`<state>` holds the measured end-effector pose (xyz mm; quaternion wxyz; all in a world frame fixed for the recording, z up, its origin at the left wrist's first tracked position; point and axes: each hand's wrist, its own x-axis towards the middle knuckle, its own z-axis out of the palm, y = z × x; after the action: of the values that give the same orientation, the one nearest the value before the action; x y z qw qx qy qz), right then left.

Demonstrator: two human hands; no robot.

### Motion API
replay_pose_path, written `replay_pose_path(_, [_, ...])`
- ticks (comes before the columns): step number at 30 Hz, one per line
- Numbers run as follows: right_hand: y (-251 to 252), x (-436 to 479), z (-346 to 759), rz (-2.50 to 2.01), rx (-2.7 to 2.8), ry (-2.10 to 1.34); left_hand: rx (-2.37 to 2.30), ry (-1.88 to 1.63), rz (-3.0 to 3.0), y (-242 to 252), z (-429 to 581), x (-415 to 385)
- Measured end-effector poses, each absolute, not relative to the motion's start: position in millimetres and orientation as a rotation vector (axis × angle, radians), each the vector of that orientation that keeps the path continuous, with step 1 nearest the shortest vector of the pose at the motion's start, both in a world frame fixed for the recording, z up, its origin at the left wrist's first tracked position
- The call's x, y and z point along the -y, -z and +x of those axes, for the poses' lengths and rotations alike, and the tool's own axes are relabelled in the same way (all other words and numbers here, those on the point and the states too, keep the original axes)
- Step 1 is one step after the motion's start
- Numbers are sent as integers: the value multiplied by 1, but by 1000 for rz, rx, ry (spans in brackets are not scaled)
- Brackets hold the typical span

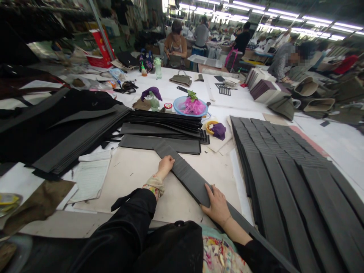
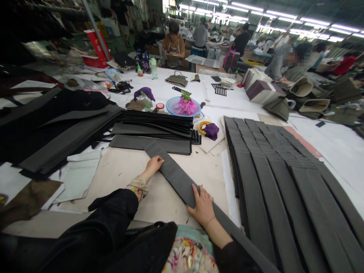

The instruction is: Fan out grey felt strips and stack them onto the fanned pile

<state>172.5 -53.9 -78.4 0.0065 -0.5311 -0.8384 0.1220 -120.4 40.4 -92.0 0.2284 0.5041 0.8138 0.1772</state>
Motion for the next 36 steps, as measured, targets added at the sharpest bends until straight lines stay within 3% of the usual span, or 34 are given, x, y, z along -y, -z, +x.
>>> replay_pose_path(36, [76, 50, 161, -1681, 2639, -362, -2304, -416, 1487, 91, -154, -57])
